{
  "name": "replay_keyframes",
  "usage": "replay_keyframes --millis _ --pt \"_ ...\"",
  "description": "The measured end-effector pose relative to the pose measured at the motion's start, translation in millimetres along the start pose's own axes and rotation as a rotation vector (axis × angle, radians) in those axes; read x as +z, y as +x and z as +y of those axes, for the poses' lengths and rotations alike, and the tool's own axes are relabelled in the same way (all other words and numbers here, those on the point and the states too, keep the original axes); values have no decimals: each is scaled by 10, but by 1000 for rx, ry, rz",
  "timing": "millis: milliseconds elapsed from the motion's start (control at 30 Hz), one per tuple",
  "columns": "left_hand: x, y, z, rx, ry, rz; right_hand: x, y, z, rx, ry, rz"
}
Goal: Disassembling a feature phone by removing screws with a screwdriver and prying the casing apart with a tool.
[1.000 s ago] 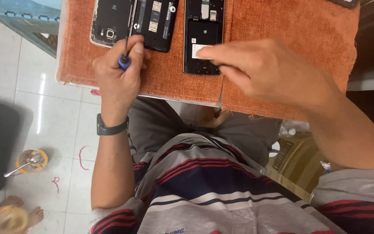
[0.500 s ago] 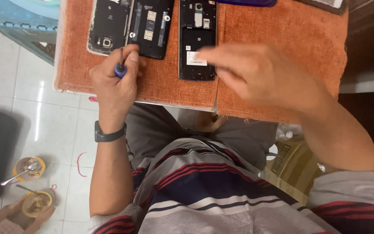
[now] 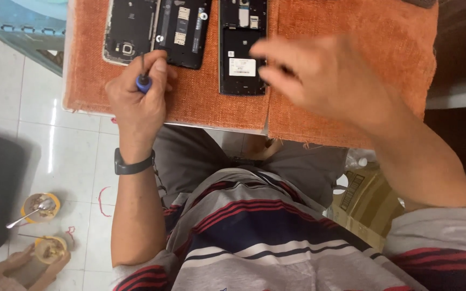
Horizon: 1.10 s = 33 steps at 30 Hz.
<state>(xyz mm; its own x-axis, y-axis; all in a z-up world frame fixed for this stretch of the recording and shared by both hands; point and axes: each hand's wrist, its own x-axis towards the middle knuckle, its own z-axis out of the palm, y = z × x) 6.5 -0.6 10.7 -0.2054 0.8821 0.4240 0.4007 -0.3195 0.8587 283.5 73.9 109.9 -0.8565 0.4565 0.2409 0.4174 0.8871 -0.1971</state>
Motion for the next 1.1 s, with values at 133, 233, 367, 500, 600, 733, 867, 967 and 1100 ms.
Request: replay_keyframes --millis 133,233,367,500,600,733,867,967,1100 --pt "-8 -2 -20 -12 41 5 -103 17 -69 13 52 -19" --pt "-10 -5 -18 -22 32 -6 -103 17 -115 18 269 -144" --pt "12 -9 -12 -17 29 5 40 -40 58 -12 26 40" --pt "25 22 9 -15 -2 17 -104 -6 -90 -54 291 -113" --pt "17 27 -5 -123 -31 18 41 30 -2 -30 102 -22" --pt "14 18 -15 -133 -43 29 1 33 10 -12 45 28" --pt "39 -17 -69 -138 -55 39 3 15 -8 -27 208 -84" --pt "48 -24 -51 -130 -53 31 84 -33 105 3 80 19" --pt "22 -13 -68 -67 -2 18 -101 -20 -59 2 322 -123"
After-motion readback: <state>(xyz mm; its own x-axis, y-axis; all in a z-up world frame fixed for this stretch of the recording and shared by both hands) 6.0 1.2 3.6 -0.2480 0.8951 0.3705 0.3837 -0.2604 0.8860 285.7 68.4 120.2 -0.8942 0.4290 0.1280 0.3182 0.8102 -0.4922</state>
